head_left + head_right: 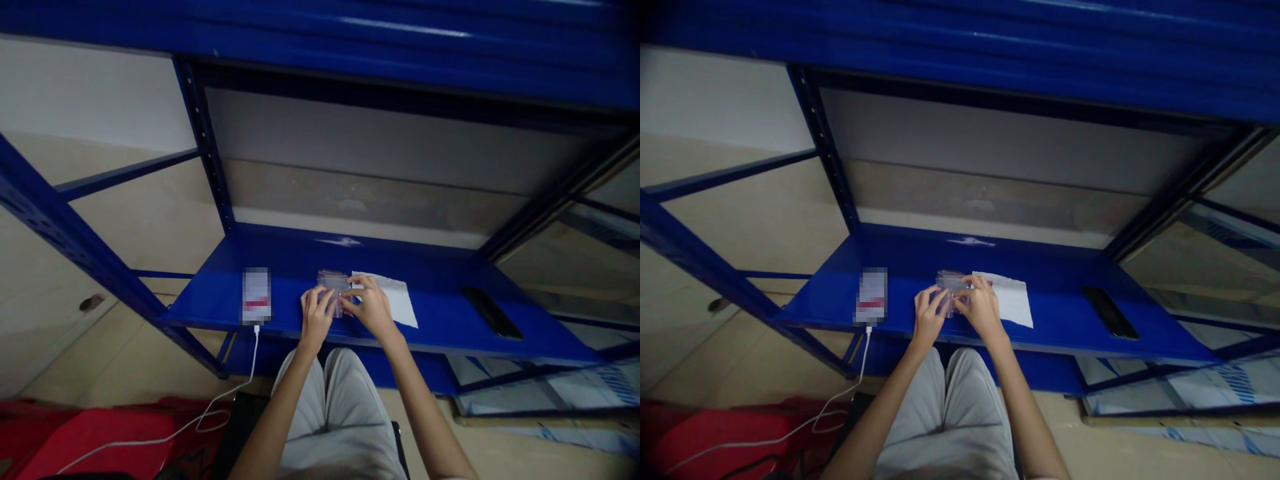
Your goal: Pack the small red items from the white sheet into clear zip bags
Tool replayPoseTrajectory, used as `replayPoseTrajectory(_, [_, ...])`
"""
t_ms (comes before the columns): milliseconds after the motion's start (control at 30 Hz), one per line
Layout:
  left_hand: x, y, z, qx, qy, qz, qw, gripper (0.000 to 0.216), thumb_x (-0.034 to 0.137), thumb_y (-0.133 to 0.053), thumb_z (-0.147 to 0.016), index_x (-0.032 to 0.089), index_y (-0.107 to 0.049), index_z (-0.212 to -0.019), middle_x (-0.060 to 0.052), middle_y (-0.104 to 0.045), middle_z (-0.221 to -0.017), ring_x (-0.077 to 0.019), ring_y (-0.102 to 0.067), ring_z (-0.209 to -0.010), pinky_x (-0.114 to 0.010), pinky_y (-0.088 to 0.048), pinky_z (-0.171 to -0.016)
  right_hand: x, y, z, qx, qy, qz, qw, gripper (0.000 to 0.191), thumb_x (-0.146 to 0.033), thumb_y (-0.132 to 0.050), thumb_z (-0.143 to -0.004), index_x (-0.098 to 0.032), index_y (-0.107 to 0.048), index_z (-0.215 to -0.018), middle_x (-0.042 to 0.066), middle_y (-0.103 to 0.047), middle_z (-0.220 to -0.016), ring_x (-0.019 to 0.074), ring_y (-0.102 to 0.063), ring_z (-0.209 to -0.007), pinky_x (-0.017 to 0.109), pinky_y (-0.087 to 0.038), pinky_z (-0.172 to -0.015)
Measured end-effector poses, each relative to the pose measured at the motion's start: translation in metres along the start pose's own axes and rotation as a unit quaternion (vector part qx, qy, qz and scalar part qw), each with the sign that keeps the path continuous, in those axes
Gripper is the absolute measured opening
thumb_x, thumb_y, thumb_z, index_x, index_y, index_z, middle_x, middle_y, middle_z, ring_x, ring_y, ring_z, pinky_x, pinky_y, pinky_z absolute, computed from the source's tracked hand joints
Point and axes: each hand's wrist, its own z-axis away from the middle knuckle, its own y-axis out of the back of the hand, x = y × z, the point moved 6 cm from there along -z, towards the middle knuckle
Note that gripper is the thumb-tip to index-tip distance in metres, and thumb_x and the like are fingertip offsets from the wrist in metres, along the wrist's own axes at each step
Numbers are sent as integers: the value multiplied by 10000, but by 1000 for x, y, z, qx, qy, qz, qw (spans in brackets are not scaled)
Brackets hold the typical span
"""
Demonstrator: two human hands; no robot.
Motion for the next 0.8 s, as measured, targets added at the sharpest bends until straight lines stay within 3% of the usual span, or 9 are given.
replayPoseTrajectory(133, [0,0,0,7,-17,-1,1000,254,163,-533,-798,218,-607,-1034,-85,-554,-1008,-204,-518,-953,-381,-408,-854,0,-11,-2,-36,40,-95,994,120,-282,-597,-773,-262,-714,-793,55,-586,-1060,224,-524,-952,374,-430,-793])
replayPoseTrajectory(233, [-1,0,-1,12,-16,1,1000,232,162,-534,-799,204,-614,-1012,-87,-562,-994,-201,-523,-942,-382,-405,-845,30,-14,-3,-15,12,-178,984,199,-332,-531,-817,-234,-703,-840,67,-587,-1080,197,-549,-946,306,-457,-713])
replayPoseTrajectory(333, [-1,2,-2,13,-3,3,1000,194,180,-535,-804,191,-623,-976,-86,-567,-971,-194,-528,-931,-372,-406,-831,82,-8,1,99,-97,-98,986,227,-344,-539,-803,-196,-706,-845,99,-625,-947,219,-568,-878,319,-448,-682])
replayPoseTrajectory(433, [0,3,-3,9,2,-1,1000,176,196,-542,-802,188,-628,-956,-84,-570,-963,-191,-524,-934,-362,-405,-833,108,-16,5,100,-120,18,988,182,-312,-590,-764,-200,-716,-835,100,-626,-957,242,-549,-897,366,-405,-784])
replayPoseTrajectory(633, [1,2,-3,7,-8,-3,1000,159,209,-559,-793,184,-631,-932,-85,-568,-955,-192,-519,-935,-360,-403,-837,113,-28,0,83,-142,94,982,119,-240,-615,-732,-208,-729,-744,98,-596,-997,269,-497,-911,364,-385,-760])
replayPoseTrajectory(800, [0,0,-2,7,-12,-9,1000,154,198,-552,-795,185,-633,-925,-86,-564,-955,-196,-522,-929,-371,-404,-834,100,-19,-4,118,-125,13,985,96,-270,-662,-701,-200,-722,-674,94,-602,-939,259,-508,-891,375,-382,-770])
